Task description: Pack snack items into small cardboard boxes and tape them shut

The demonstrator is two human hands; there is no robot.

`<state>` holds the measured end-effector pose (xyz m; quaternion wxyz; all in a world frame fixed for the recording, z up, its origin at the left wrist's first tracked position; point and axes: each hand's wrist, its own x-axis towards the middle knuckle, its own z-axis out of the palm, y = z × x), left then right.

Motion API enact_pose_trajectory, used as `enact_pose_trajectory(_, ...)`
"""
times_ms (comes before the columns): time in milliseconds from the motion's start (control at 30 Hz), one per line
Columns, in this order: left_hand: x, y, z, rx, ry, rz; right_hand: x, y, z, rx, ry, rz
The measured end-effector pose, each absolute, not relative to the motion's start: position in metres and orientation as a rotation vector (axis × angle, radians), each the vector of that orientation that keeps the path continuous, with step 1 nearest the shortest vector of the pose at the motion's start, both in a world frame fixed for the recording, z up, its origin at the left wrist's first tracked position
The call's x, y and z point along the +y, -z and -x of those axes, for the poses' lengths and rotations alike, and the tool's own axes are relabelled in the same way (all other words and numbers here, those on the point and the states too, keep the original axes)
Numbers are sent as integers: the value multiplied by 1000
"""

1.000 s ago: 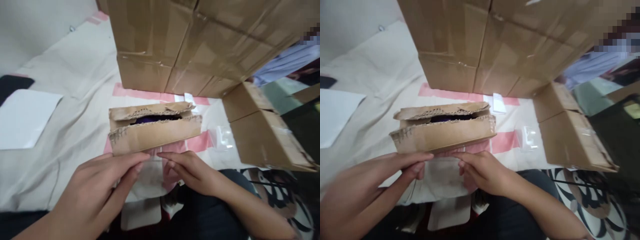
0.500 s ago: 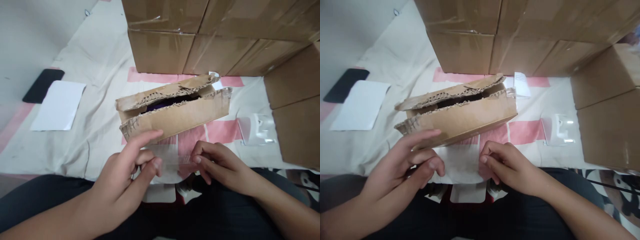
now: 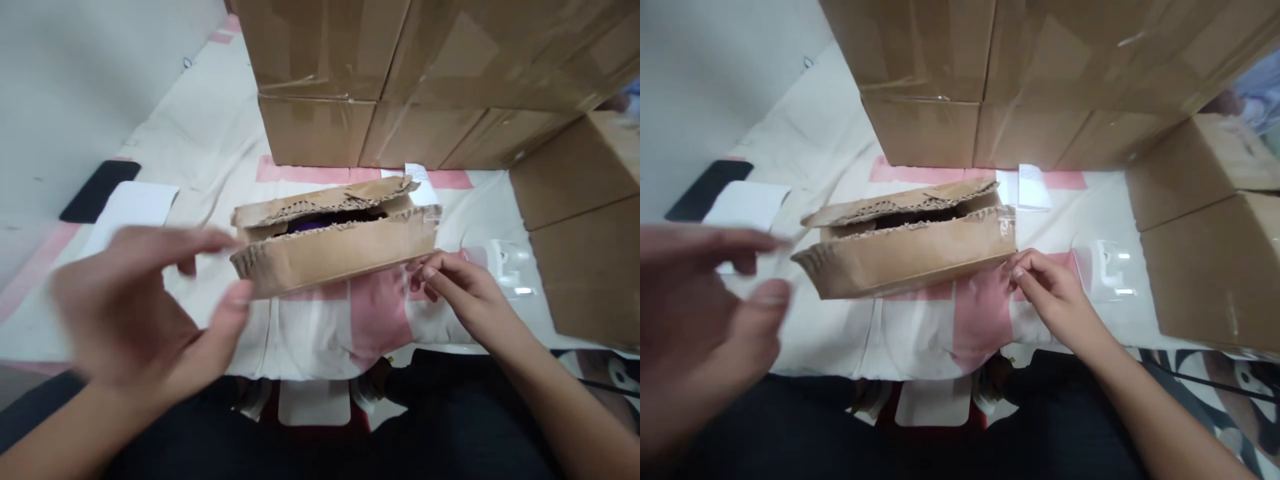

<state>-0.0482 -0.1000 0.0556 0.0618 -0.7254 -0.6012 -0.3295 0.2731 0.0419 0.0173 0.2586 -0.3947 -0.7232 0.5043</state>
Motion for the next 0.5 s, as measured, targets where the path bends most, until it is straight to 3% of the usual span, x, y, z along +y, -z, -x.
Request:
enact_pose_trajectory(300, -78, -27, 41, -1476, 644, 2370, 18, -50, -243, -1816, -1434, 666)
enact_pose_trajectory(500, -114, -26, 1, -1286, 884, 2469, 22, -46, -239, -1750, -1468, 609)
